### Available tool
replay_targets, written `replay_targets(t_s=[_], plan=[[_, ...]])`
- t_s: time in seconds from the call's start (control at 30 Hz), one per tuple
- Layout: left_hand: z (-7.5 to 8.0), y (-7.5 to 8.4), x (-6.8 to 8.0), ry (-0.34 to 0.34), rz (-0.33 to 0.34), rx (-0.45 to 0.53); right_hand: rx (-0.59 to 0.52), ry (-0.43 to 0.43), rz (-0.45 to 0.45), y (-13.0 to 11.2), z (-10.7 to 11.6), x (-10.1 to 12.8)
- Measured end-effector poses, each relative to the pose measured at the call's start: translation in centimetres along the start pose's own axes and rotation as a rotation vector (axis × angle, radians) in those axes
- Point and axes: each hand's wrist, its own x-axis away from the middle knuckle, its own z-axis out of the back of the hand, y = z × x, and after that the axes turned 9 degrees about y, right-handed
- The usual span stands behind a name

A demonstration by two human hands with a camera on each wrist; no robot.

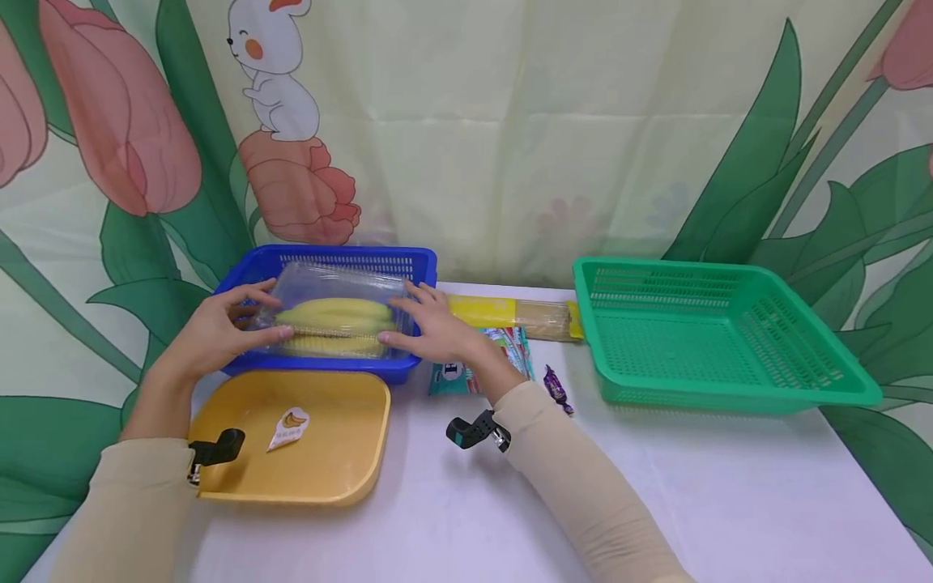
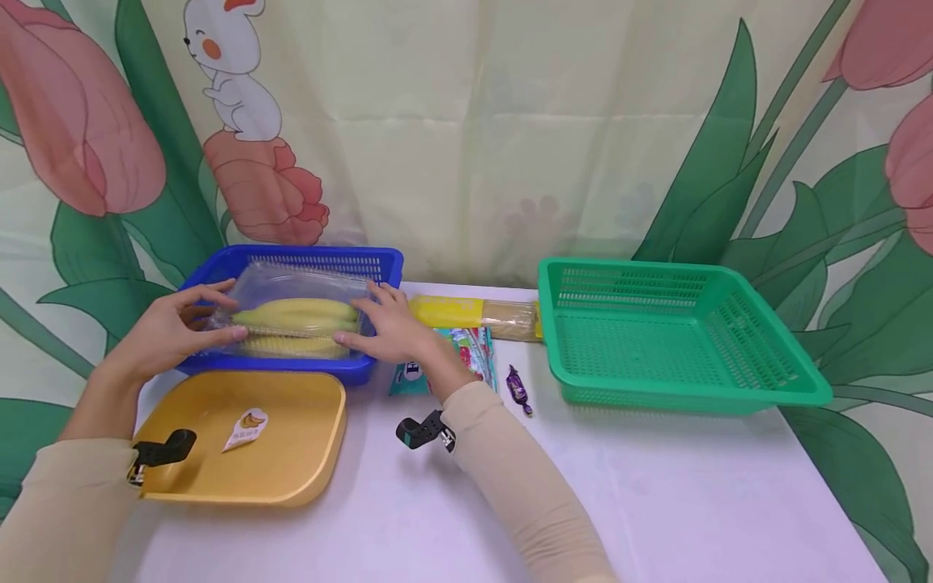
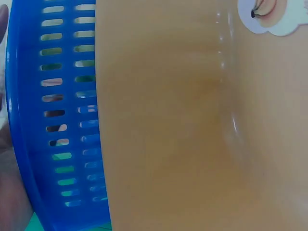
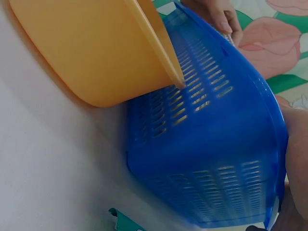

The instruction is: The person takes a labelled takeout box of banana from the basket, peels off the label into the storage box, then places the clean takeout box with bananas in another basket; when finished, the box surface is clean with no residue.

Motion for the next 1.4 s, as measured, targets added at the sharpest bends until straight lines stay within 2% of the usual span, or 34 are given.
replay_targets(t_s=[0.27,0.43,0.57,0.9,1.13,1.4], plan=[[-0.1,-0.3,-0.6,-0.103,0.045,-0.052,0.096,-0.039,-0.033,0.0,0.3,-0.2],[0.1,-0.4,-0.4,-0.095,0.091,-0.129,0.137,-0.069,-0.014,0.0,0.4,-0.6],[0.0,-0.4,-0.3,-0.094,0.104,-0.150,0.146,-0.088,-0.017,-0.2,0.5,-0.6],[-0.4,-0.3,-0.4,-0.102,0.087,-0.194,0.169,-0.066,-0.041,-0.5,0.4,-0.7],[-0.2,-0.6,-0.4,-0.161,0.067,-0.204,0.187,-0.084,-0.044,-0.6,0.1,-0.9],[-0.2,-0.4,-0.9,-0.172,-0.035,-0.239,0.191,-0.087,-0.059,-0.6,0.6,-1.1]])
